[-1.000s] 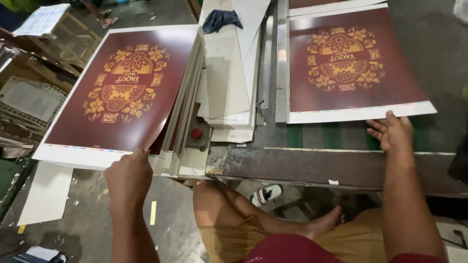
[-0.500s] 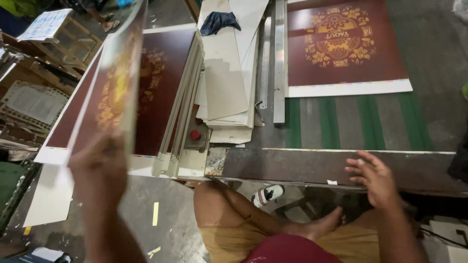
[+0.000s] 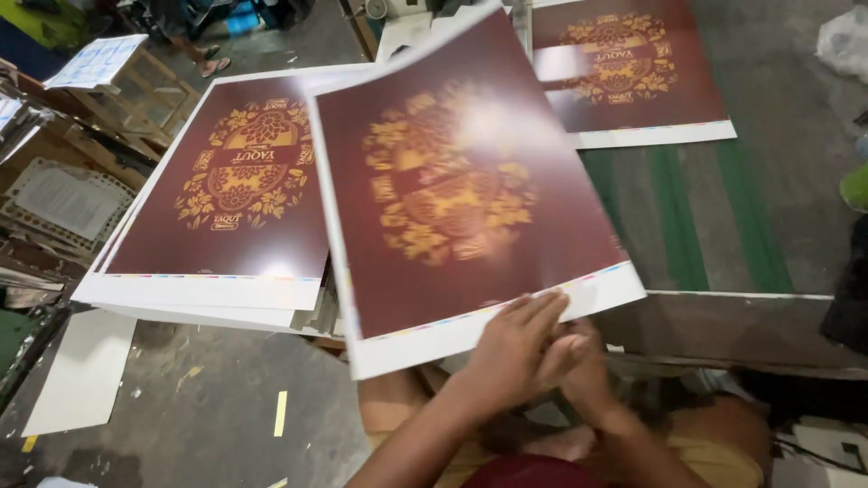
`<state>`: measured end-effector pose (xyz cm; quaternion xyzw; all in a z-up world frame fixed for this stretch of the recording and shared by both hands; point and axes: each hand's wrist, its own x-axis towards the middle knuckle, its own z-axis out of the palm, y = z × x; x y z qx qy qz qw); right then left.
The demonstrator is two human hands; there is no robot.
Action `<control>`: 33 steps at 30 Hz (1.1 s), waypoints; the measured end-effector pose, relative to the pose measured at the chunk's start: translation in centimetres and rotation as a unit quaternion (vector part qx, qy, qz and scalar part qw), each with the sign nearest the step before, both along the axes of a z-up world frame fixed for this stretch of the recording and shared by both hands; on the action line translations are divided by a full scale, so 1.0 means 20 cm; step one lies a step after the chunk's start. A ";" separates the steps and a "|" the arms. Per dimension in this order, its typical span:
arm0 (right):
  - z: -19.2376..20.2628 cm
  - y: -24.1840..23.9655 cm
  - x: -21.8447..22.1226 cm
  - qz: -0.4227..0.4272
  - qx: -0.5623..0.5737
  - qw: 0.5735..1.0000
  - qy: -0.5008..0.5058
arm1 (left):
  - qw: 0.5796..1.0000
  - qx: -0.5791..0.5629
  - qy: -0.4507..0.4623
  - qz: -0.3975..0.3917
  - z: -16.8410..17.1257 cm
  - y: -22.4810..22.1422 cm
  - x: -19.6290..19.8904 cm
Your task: The person feeds printed paper sheets one by one onto a machine conveyor belt.
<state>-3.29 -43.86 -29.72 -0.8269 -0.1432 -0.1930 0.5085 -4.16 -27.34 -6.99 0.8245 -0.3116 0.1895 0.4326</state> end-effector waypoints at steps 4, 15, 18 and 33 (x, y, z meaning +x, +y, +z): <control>0.03 -0.30 -0.01 -0.025 0.536 0.822 0.193 | 0.984 0.137 -0.078 0.087 0.03 0.35 0.03; -0.28 -1.21 -0.30 -0.194 0.463 0.854 0.135 | 0.714 0.458 -0.007 0.530 -0.15 1.18 -0.06; -0.26 -1.18 -0.29 -0.271 0.426 0.843 0.183 | 0.719 0.461 0.028 0.520 -0.13 1.20 -0.07; -0.18 -1.16 0.53 -0.131 0.434 0.867 0.209 | 0.773 0.480 -0.067 0.409 0.00 1.14 0.43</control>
